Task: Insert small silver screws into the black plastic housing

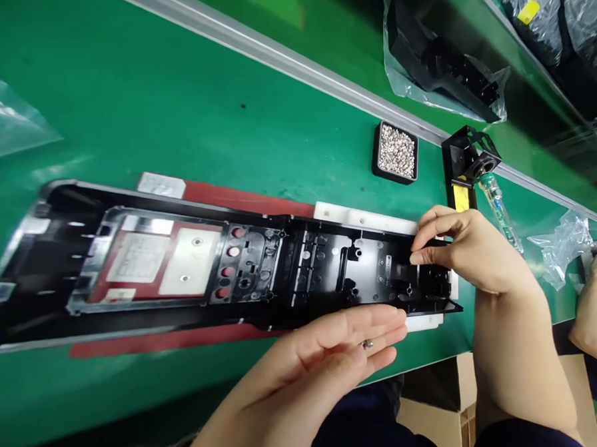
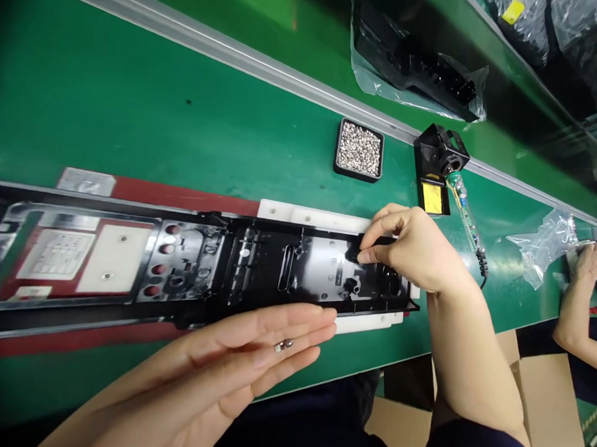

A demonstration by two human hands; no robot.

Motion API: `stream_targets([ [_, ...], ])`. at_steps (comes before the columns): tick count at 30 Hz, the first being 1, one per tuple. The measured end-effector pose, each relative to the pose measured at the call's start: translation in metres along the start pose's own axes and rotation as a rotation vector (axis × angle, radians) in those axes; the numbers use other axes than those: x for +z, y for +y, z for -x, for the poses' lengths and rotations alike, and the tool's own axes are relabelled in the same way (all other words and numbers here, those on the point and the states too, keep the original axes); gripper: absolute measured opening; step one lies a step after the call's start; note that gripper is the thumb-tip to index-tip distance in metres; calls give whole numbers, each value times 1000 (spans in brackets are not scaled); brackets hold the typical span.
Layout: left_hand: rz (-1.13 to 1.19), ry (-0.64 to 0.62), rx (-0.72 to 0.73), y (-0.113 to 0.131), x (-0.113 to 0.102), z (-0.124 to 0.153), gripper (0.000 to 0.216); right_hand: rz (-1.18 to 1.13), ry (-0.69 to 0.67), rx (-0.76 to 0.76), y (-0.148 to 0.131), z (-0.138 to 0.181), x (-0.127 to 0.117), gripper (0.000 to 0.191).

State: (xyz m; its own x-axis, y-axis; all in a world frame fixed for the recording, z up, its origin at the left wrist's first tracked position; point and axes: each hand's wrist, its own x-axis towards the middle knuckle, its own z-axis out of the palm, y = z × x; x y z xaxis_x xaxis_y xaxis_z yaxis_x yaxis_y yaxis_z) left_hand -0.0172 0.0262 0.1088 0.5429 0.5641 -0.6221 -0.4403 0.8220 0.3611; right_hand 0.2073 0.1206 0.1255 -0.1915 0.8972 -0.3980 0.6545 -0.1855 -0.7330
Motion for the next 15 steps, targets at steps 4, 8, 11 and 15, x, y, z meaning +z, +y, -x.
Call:
stream_targets([
  [4,-13,12,-11,-1,-1,2,19,-35,-51,-22,1,-2,-5,23],
  [8,-21,1,6,-1,0,2,20,-113,-25,-28,5,1,-5,31],
  [11,13,-2,36,-1,3,1,20,-75,30,-40,5,1,-3,33],
  [15,136,-34,110,-1,4,-1,22,41,146,-134,1,12,4,18],
])
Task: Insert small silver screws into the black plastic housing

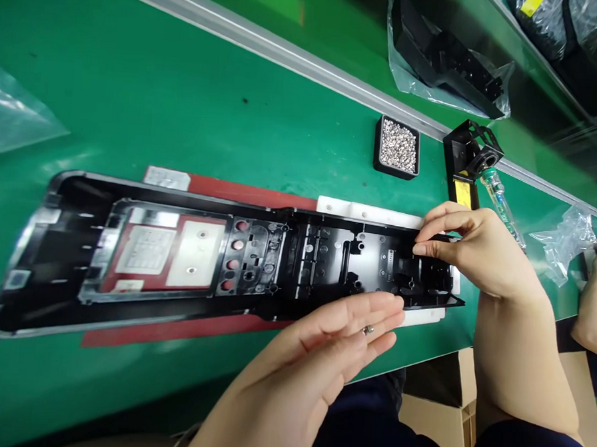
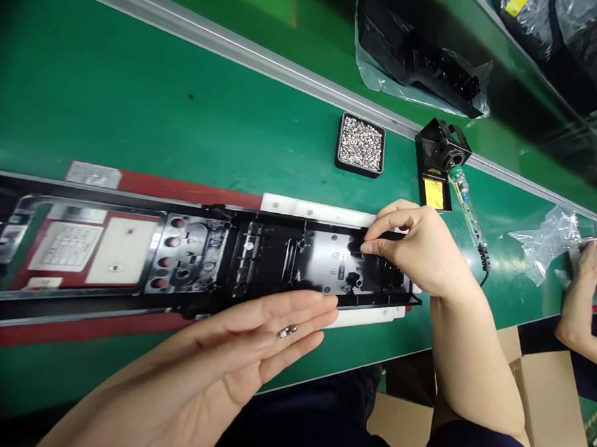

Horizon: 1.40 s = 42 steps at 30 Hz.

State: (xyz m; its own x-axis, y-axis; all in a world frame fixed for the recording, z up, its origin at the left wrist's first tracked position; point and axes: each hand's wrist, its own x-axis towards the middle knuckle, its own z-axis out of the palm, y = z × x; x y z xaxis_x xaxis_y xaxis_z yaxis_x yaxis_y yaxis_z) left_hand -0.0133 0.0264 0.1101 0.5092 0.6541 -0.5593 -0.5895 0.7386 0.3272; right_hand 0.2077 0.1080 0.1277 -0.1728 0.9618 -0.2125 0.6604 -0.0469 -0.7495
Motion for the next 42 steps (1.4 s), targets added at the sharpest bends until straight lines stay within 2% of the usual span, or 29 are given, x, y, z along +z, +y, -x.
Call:
stream_targets([
  [3,85,-51,42,-3,-3,0,23,12,110,-201,-13,28,8,7],
  [5,112,-84,30,-5,-5,0,24,-13,90,-345,-22,52,19,9],
  [7,124,-94,18,-7,-7,1,27,-56,45,-398,-28,72,32,15],
  [11,112,-136,5,-9,-8,0,30,44,64,-456,-31,90,57,30],
  [14,70,-128,-5,-10,-9,0,27,143,81,-488,-32,89,65,21],
  [18,18,-84,-18,-10,-9,3,23,150,109,-440,-33,89,69,14],
  [24,2,-95,-26,-10,-8,4,24,187,112,-423,-30,100,79,19],
  [27,21,-103,-14,-11,-8,4,22,133,105,-410,-28,102,76,17],
  [30,48,-110,-9,-12,-8,5,20,101,165,-422,-20,94,64,17],
  [34,6,-78,-85,-12,-7,4,25,289,273,-448,-2,75,43,20],
  [37,-21,-55,-135,-10,-6,1,23,356,240,-492,9,66,34,20],
  [42,-47,-37,-132,-9,-5,0,24,343,106,-505,13,60,27,18],
])
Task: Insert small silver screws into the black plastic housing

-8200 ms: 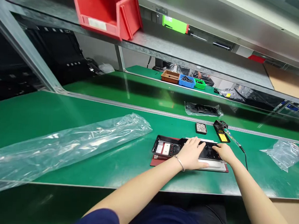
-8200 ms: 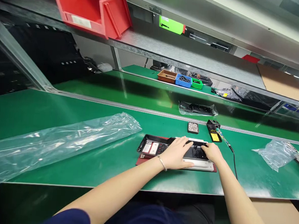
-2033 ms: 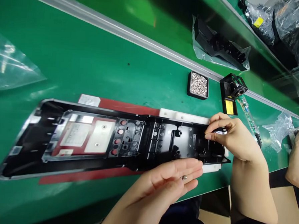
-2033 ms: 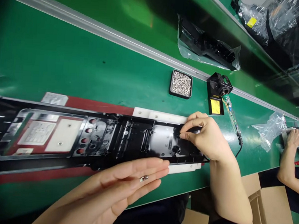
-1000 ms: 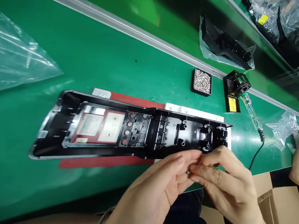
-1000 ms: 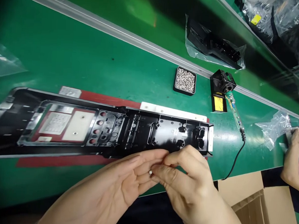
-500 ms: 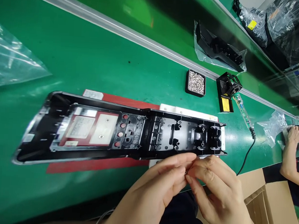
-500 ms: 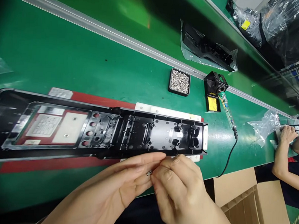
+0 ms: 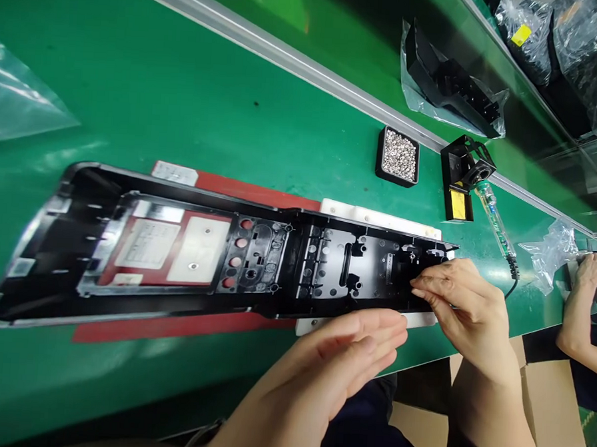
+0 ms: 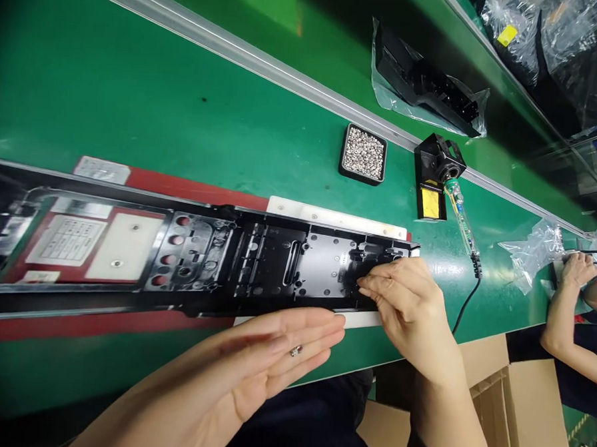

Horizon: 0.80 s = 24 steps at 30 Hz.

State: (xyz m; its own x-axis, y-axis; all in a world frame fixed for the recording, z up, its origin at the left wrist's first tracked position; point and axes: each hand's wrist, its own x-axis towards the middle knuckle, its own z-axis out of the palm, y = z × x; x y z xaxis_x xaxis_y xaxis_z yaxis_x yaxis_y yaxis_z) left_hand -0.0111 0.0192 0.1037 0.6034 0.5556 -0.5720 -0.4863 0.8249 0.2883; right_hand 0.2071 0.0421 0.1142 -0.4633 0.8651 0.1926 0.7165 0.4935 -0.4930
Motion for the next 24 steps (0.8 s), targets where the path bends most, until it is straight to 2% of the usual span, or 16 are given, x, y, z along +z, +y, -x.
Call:
stream_targets([
  [7,15,-3,81,-8,-2,2,24,-47,-108,-45,7,-11,-8,11],
  [12,43,7,32,-7,-4,1,26,-100,-129,-32,12,-15,-9,13],
  [17,26,-19,31,-4,-5,-2,26,-57,-138,-43,12,-12,-11,16],
  [20,24,-2,-17,-3,-3,-2,27,-89,-47,-35,12,-8,-13,26],
  [24,-1,26,-21,0,-1,0,25,62,108,-18,11,-8,-9,20],
])
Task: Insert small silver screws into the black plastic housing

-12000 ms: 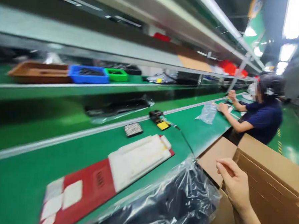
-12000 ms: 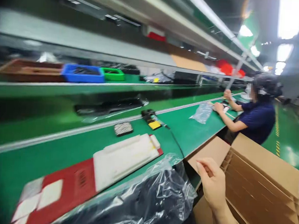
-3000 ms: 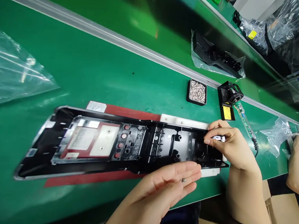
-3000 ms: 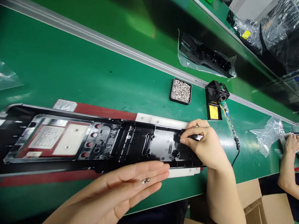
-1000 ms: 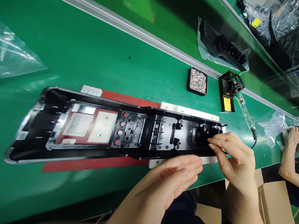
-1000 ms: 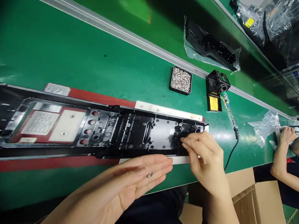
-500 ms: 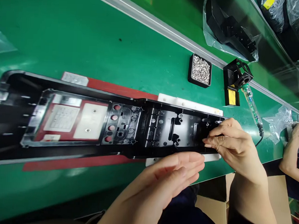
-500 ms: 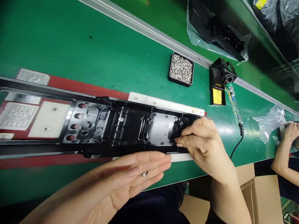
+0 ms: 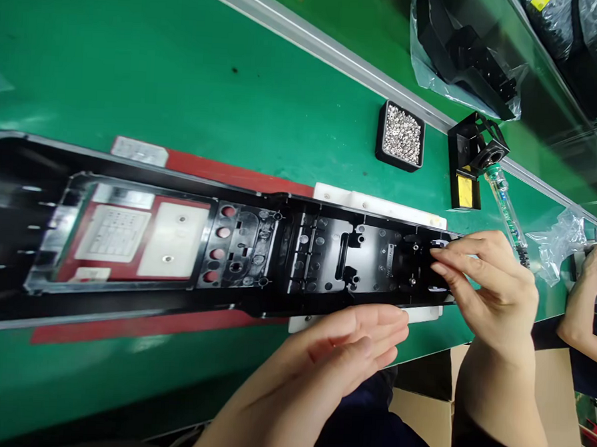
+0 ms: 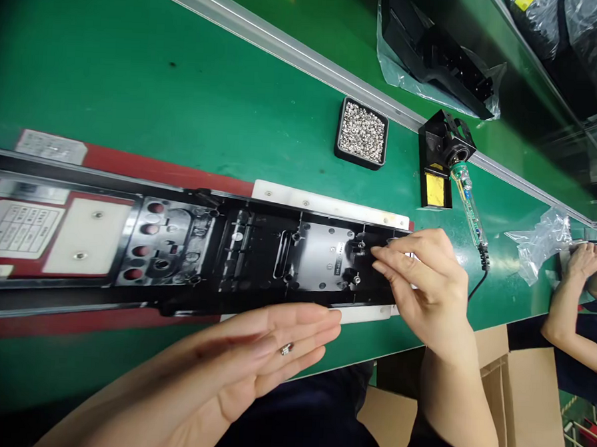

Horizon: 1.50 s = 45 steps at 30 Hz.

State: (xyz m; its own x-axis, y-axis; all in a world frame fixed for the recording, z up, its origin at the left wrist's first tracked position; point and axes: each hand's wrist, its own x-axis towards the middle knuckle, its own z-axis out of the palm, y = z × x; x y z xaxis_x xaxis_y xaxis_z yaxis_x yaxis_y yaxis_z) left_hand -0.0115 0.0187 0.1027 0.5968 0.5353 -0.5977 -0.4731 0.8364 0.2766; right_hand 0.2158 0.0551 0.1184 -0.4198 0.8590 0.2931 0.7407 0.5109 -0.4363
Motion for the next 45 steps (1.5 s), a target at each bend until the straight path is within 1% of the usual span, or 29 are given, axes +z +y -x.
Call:
stream_targets([
  [4,-3,-19,24,-2,-2,2,25,136,-15,-57,-2,-2,9,22],
  [6,12,-22,33,-4,-3,1,27,174,-23,-62,-3,-1,12,23],
  [11,6,-30,4,-4,-1,0,30,300,-12,-51,-4,6,15,20],
  [18,2,-57,43,-3,-2,1,26,330,8,-80,-2,4,19,20],
  [21,62,-82,113,-6,-2,0,23,265,74,-54,-13,7,15,22],
  [23,131,-104,141,-7,-2,0,22,150,116,-39,-28,12,11,22],
  [24,157,-118,138,-6,-3,-1,21,74,115,-33,-37,15,9,23],
  [27,180,-153,110,-3,-4,0,24,-145,18,-17,-61,22,6,32],
  [30,165,-195,119,0,-4,2,30,-263,-107,-12,-74,21,8,39],
  [33,159,-203,107,1,-3,5,30,-247,-188,10,-78,16,12,37],
  [36,164,-172,84,1,-3,5,29,-208,-192,47,-79,12,14,28],
  [40,163,-153,69,0,-3,5,28,-247,-183,94,-83,10,14,18],
  [45,182,-131,118,0,-2,5,25,-208,-179,65,-88,7,16,23],
])
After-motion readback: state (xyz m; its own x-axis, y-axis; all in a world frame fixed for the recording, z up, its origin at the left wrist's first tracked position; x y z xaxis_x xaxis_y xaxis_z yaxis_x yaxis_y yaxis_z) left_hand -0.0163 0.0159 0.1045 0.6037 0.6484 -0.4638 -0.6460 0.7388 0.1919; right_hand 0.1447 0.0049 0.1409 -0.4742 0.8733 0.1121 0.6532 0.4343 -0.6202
